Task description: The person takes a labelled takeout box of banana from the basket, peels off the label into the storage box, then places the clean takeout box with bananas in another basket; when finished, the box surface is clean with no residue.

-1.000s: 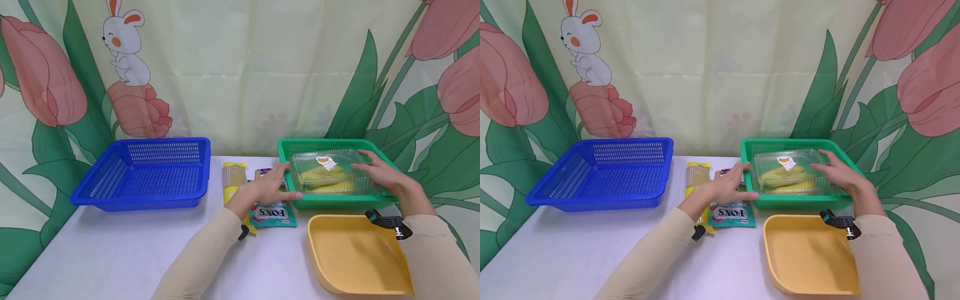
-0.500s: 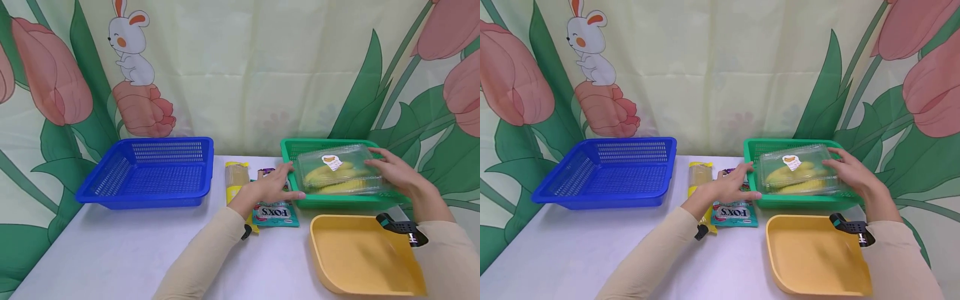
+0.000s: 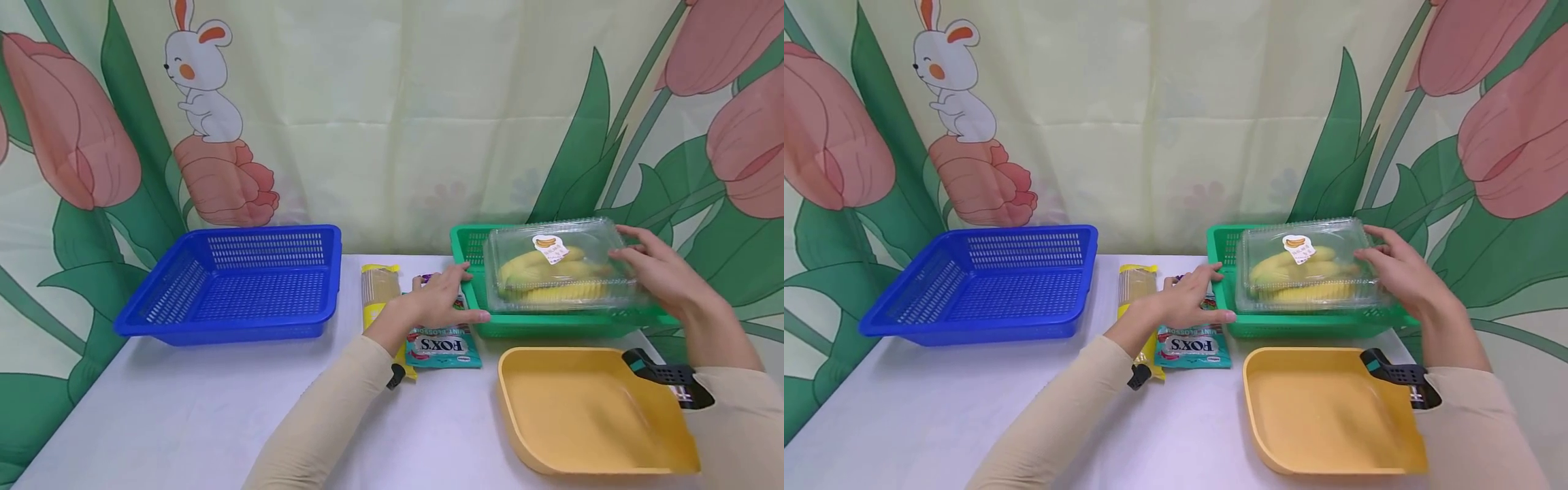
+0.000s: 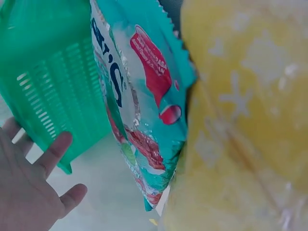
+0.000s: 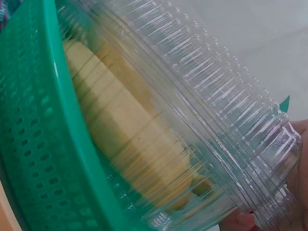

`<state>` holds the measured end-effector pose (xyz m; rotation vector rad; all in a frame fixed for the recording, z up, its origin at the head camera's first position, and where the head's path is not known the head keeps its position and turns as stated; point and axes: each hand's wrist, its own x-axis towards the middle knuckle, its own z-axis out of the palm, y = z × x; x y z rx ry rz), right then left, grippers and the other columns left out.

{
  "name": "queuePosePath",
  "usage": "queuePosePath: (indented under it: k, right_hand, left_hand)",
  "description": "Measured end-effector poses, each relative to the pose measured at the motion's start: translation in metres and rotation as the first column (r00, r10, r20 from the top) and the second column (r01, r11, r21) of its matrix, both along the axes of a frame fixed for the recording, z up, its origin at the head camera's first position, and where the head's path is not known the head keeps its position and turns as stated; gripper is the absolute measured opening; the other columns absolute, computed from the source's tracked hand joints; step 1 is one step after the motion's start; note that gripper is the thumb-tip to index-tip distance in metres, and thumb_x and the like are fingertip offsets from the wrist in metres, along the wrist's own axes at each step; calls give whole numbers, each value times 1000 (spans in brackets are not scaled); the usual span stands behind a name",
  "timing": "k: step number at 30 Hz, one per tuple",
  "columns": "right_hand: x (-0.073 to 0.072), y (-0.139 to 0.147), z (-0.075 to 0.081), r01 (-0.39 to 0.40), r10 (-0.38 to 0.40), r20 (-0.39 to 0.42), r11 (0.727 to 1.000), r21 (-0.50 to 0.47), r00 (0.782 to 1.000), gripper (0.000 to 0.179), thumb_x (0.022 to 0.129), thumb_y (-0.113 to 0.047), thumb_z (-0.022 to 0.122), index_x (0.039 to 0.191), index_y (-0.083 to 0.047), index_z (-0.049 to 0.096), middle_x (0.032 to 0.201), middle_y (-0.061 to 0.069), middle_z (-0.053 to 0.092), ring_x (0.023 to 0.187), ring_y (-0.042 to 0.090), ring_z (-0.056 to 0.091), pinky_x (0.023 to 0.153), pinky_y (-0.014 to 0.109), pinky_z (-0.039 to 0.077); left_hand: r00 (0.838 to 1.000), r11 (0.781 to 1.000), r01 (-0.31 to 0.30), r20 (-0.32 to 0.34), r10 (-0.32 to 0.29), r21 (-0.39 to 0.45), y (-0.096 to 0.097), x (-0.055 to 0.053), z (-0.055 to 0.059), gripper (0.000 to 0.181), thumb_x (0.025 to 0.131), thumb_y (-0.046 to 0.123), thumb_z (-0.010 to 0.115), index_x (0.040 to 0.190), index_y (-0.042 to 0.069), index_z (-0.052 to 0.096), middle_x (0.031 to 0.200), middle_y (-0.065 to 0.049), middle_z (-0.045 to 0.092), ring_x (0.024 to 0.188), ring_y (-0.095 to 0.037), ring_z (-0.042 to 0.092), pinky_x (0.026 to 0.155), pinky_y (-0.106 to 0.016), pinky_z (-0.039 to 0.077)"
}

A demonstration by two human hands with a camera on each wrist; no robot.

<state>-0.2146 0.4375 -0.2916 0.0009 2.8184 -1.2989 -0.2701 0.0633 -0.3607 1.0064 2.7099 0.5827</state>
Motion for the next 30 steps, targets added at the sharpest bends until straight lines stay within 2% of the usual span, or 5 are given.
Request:
queuePosePath:
  k: [5,12,23,26,30]
  right_hand:
    - [5,-3,10,11,-11,-23,1000,5,1000,69,109,-53,34,166,-34,0,157,29,17,129,44,31,81,36,48]
    - [15,1,14,36,-35,-68,999,14,997,64,110,-49,34,165,-38,4,156,29,14,125,37,35,80,31,47]
    - [17,-20,20,5,-11,-153,999,-39,988,60,110,-43,41,165,-36,17,129,-13,37,104,12,47,73,21,51]
    - [18,-28,23,-10,2,-185,999,-45,983,58,111,-39,42,164,-34,21,124,-16,40,99,8,51,70,22,54]
    - [21,-38,24,-23,15,-241,999,-31,970,55,111,-33,44,163,-31,27,121,-15,43,93,5,54,66,22,54]
  left_hand:
    - [1000,1000,19,-3,-19,23,-1,-5,2,111,89,80,52,165,18,0,163,8,32,152,-23,28,119,-64,25]
    - [997,996,76,27,-77,41,3,-9,4,111,91,78,52,164,15,-2,165,4,26,152,-25,24,121,-60,27]
    - [995,990,-2,99,-12,139,-25,-7,6,102,90,71,60,162,18,10,166,-9,25,151,-29,28,120,-57,31]
    - [987,964,-5,159,-38,266,-37,-7,11,98,94,60,64,162,18,6,168,-8,19,151,-30,31,119,-51,35]
    - [972,871,-13,209,-103,490,-50,-5,18,94,96,58,62,158,22,2,168,-10,16,148,-33,38,114,-50,42]
